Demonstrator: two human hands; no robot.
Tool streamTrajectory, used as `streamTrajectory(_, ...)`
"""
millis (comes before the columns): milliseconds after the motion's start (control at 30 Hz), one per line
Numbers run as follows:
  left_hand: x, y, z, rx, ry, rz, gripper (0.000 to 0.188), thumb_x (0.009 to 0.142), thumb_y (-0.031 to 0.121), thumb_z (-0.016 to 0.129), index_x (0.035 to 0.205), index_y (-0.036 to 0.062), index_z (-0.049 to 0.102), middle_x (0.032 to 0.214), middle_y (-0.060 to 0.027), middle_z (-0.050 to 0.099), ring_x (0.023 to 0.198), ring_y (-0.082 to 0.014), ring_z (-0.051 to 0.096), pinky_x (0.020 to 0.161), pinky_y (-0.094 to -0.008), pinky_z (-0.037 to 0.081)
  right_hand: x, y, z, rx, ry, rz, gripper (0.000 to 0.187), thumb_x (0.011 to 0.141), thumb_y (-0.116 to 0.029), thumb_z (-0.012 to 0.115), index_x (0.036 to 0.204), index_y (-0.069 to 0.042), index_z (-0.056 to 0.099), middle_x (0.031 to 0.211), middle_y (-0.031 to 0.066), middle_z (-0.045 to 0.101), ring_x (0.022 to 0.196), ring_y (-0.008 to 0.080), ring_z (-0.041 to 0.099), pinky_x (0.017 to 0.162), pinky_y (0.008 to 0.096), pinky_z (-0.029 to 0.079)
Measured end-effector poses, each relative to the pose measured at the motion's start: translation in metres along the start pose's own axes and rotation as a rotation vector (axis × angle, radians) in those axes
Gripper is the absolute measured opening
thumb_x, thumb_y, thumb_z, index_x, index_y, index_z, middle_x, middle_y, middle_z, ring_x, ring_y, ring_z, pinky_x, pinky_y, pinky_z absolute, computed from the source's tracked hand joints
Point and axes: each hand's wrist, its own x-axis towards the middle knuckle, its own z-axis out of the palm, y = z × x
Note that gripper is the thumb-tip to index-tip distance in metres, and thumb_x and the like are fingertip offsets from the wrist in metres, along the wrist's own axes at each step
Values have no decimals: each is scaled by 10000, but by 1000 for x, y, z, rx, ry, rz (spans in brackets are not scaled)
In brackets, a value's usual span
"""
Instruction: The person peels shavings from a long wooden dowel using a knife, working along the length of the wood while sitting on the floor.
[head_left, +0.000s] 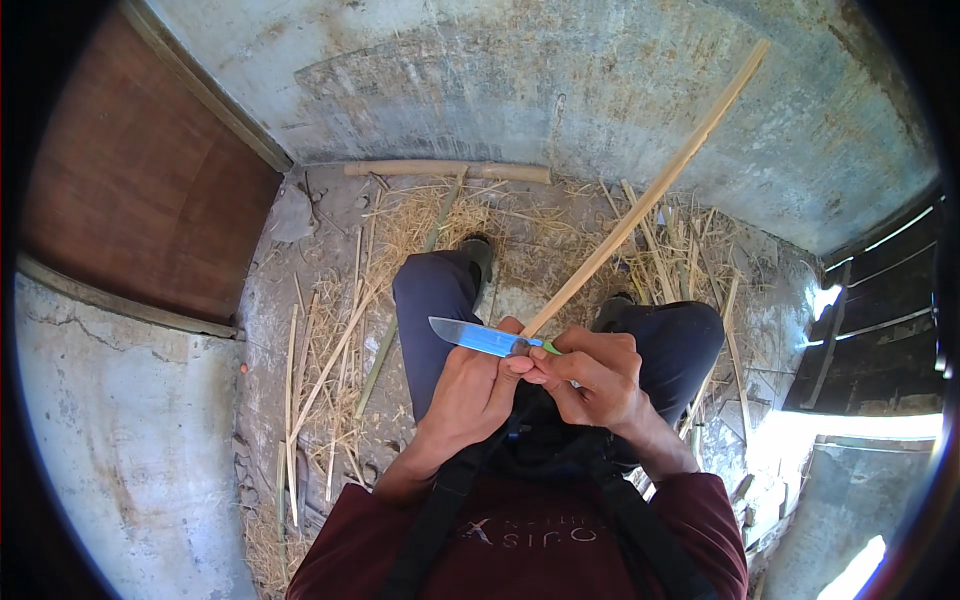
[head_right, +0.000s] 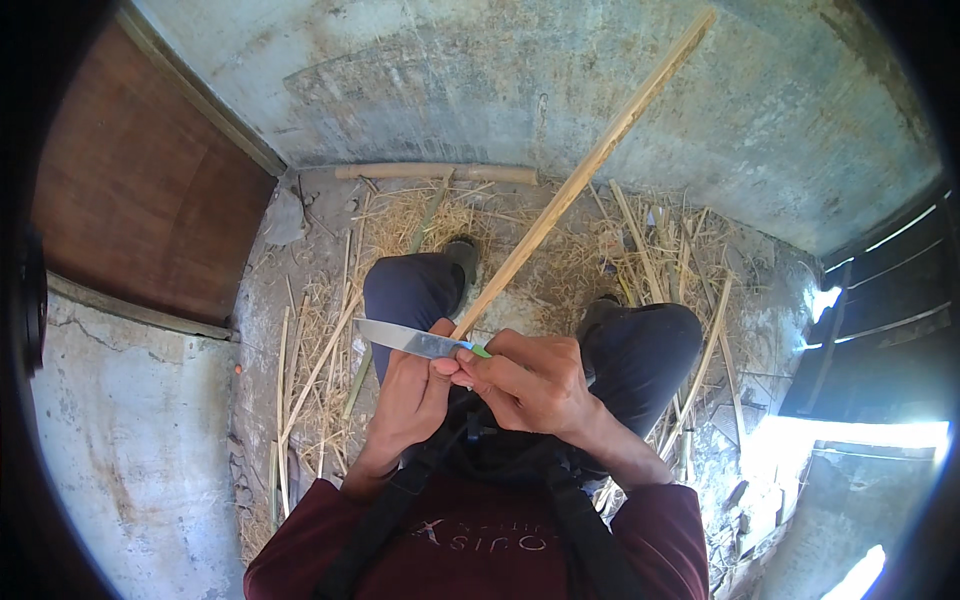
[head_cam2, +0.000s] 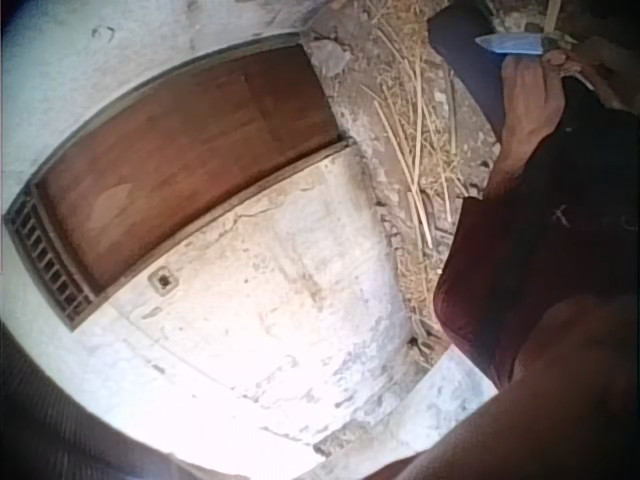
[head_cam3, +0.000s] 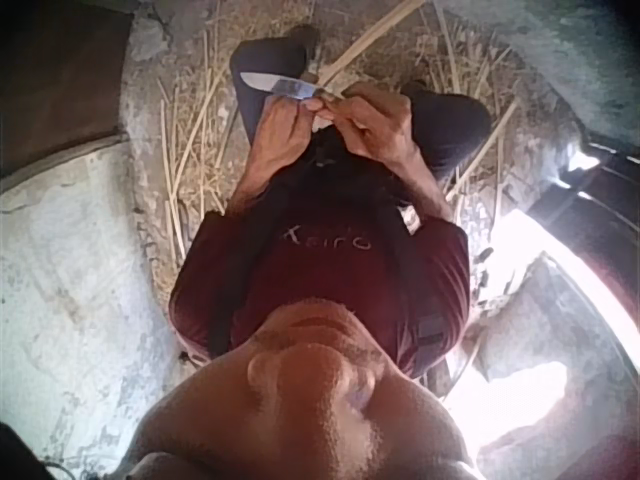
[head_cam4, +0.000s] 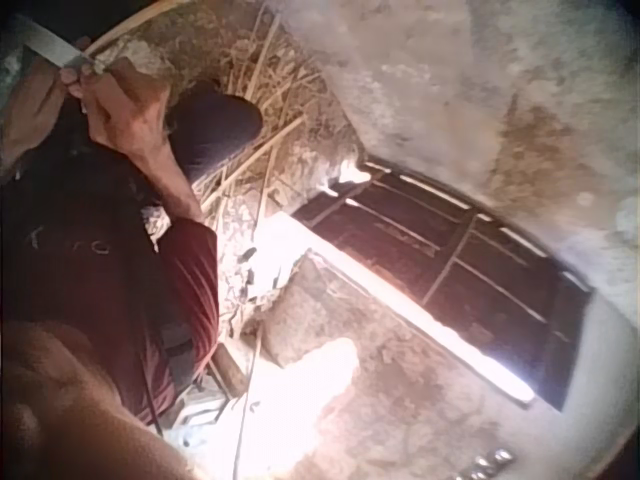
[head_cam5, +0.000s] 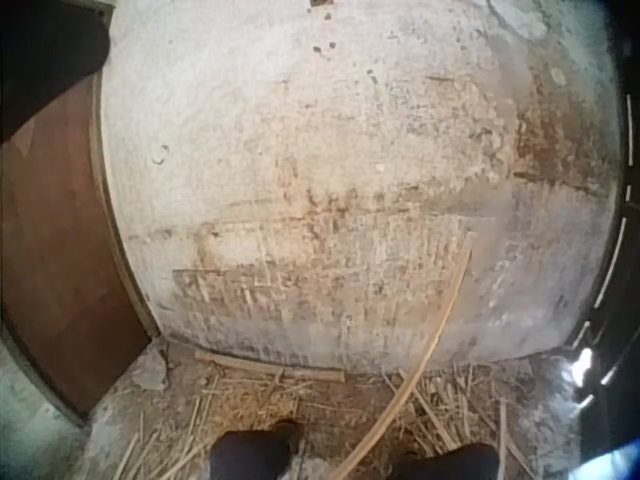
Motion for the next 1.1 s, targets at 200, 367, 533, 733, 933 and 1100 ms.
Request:
streamTrajectory(200, -1, 1, 2, 37, 47, -7, 224, 1104, 113, 533, 1040, -10, 709, 973, -206, 730, 905, -464, 729, 793, -513, 566, 2, -4, -1, -138, -13, -48, 206, 838, -146, 929, 956, -92, 769, 697, 14, 615, 498, 164, 592, 427, 318, 428)
streamTrajectory(367, 0, 9, 1, 98, 73, -6, 222, 1097, 100, 534, 1025, -17, 708, 983, -218, 733, 915, -468, 726, 788, -513, 569, 3, -7, -2, -229, 14, -97, 245, 826, -183, 938, 1014, -115, 797, 732, -13, 624, 513, 133, 595, 437, 302, 440)
streamTrajectory(533, -2, 7, -1, 124, 45, 5, 201, 1089, 87, 537, 1016, -9, 698, 975, -205, 727, 890, -468, 723, 773, -519, 565, 3, -8, -4, -296, 6, -140, 275, 815, -216, 944, 1035, -124, 807, 741, -23, 613, 537, 123, 612, 455, 288, 460)
streamTrajectory(733, -2, 9, -1, 151, 50, 6, 216, 1089, 91, 549, 972, 6, 710, 914, -188, 731, 858, -450, 726, 726, -520, 553, 1, -9, -4, -339, 19, -158, 277, 811, -228, 943, 1038, -139, 811, 743, -23, 606, 563, 123, 627, 467, 280, 472)
streamTrajectory(933, -3, 3, 1, 85, 39, -68, 255, 1101, 140, 585, 948, -1, 732, 792, -203, 722, 727, -444, 713, 640, -511, 535, 4, -9, -8, -368, -2, -186, 247, 827, -207, 929, 1033, -149, 806, 745, -27, 608, 565, 125, 624, 471, 280, 464)
streamTrajectory(1100, -3, 4, 3, 82, 61, -98, 285, 1112, 156, 579, 929, -13, 717, 761, -205, 692, 695, -450, 689, 618, -497, 509, 4, -9, -9, -378, 20, -195, 243, 833, -172, 916, 1043, -143, 797, 752, -19, 628, 567, 126, 625, 470, 280, 454)
